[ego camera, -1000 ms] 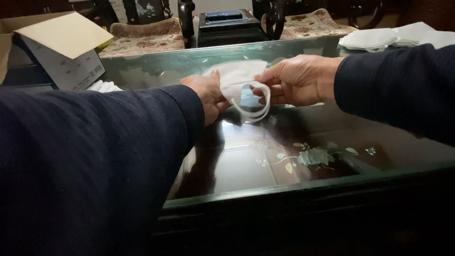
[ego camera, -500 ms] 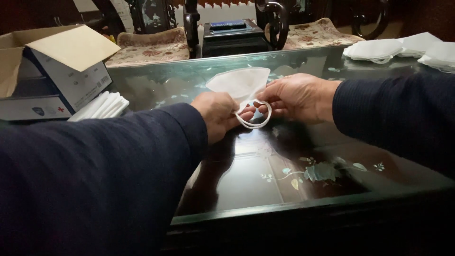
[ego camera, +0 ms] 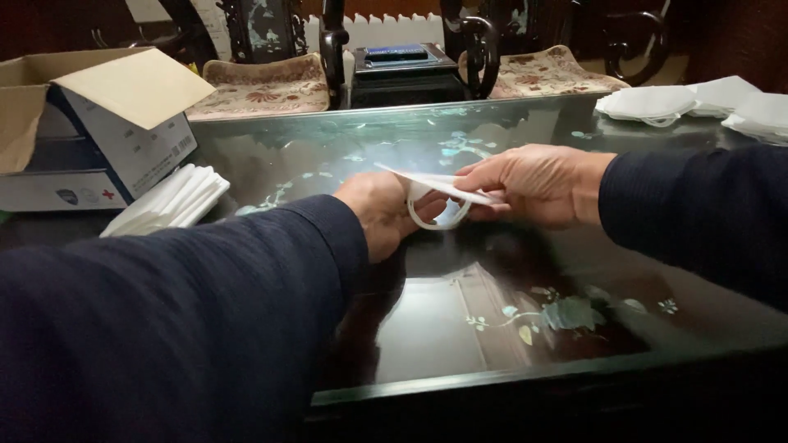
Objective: Folding face masks and inserting them into individual plastic packaging sleeves.
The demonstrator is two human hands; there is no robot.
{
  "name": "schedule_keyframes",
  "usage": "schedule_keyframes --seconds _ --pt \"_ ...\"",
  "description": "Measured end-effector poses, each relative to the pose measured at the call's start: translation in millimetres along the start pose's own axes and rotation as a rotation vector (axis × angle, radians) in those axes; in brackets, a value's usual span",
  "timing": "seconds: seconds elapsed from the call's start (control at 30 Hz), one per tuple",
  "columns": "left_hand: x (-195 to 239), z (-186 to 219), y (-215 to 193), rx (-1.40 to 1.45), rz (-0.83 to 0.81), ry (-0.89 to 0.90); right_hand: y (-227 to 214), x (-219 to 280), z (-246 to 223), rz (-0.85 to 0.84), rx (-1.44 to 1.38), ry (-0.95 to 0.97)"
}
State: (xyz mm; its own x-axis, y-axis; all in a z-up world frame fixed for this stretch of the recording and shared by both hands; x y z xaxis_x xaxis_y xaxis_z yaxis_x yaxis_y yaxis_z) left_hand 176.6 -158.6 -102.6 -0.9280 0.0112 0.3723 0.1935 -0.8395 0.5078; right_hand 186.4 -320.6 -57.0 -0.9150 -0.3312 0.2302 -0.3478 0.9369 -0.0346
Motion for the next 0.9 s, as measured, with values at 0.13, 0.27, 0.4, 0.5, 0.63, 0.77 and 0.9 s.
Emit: schedule_keyframes --seconds 0.13,0.27,0.4,0.5,0.63,0.77,0.9 --pt "34.2 4.2 8.0 0.152 -0.044 -0.054 -7.8 -14.6 5.9 0.159 -0.039 -0.056" --pt "-27.9 -8.7 1.5 -0.125 -0.055 -0.020 -21.7 -18.6 10.1 0.251 -0.027 -0.084" --pt "-36.2 -12.0 0.9 -0.051 -0.066 -0.043 -14.7 -11.6 5.6 0.221 -0.015 -0.065" --pt "-5.1 -8.5 6.8 -0.032 -0.057 -0.069 -4.1 0.8 1.2 0.209 -0.034 -0.069" --pt "46.9 -2.1 23.0 -0.158 0.058 -0.055 -11.6 -2.7 4.0 0.233 -0.020 -0.093" --pt "70.6 -0.4 28.5 -0.170 0.212 -0.019 -13.1 1.8 -1.4 0.248 -0.032 -0.091" --pt "73.7 6.5 34.6 -0.140 0.342 0.030 -18.8 -4.8 4.5 0.248 -0.130 -0.062"
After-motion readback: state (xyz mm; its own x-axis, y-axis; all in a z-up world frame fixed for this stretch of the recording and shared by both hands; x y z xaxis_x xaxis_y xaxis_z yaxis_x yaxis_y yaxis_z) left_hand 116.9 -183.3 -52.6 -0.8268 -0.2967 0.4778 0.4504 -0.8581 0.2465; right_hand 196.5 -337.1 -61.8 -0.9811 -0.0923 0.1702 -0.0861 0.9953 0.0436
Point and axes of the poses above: each hand's wrist, its own x-axis away from the middle knuckle, its own y-axis out of the palm, z = x × y, the point moved 8 cm from there along -x, towards the middle knuckle, and after that the axes turned 7 degrees about -y, right-handed, at the moved point
